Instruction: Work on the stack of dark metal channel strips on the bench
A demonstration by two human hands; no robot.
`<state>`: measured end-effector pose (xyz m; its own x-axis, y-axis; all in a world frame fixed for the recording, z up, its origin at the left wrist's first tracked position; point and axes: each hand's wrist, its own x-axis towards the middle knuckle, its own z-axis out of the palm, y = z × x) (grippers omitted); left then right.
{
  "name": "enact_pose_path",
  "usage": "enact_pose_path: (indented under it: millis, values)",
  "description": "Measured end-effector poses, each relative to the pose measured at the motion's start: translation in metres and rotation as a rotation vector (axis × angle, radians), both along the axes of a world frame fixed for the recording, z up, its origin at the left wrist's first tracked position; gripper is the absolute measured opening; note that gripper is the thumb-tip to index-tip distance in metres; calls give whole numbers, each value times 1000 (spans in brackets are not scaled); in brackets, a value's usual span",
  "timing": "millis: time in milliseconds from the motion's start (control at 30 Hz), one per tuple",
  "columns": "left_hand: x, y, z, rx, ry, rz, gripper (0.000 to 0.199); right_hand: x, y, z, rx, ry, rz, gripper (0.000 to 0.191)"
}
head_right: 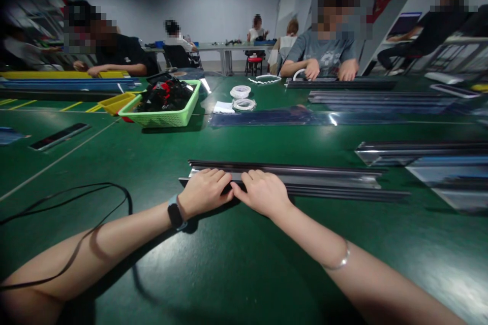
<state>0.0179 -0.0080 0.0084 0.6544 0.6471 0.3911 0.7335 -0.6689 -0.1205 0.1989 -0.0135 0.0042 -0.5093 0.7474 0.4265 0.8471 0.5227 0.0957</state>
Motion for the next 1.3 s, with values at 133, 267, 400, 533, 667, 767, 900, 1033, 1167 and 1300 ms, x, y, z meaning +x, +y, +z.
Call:
enact_pose_path:
  millis: [133, 267, 400, 533, 667, 767, 900, 1033, 1167, 1300]
  values:
    - [2, -1, 3, 2, -8, 17, 24, 1, -2, 0, 6, 22, 17, 36]
    - [1, -1, 4, -5, -6, 10, 25, 2, -4, 0, 25, 39, 0, 37]
    - [0, 0, 3, -12, 5, 13, 25, -1, -2, 1, 12, 19, -23, 42]
    - [0, 0, 1, -17, 6, 10, 23, -4, 1, 5, -21, -6, -64, 50]
    - [0, 0, 0, -13, 1, 18, 22, -5, 4, 5, -40, -25, -103, 55]
    - [1, -1, 1, -13, 4, 18, 23, -3, 3, 3, -36, -2, -98, 55]
    - [1, -2, 3, -15, -6, 26, 25, 0, -1, 1, 1, 45, -76, 47]
    - [1, -2, 3, -26, -31, 22, 26, 1, -5, -1, -6, 83, -48, 42]
    - [0, -1, 0, -24, -49, 15, 26, 0, -6, -2, -19, 120, -44, 42]
    - [0, 0, 0, -37, -25, 21, 24, -2, -7, -2, -35, 117, -66, 43]
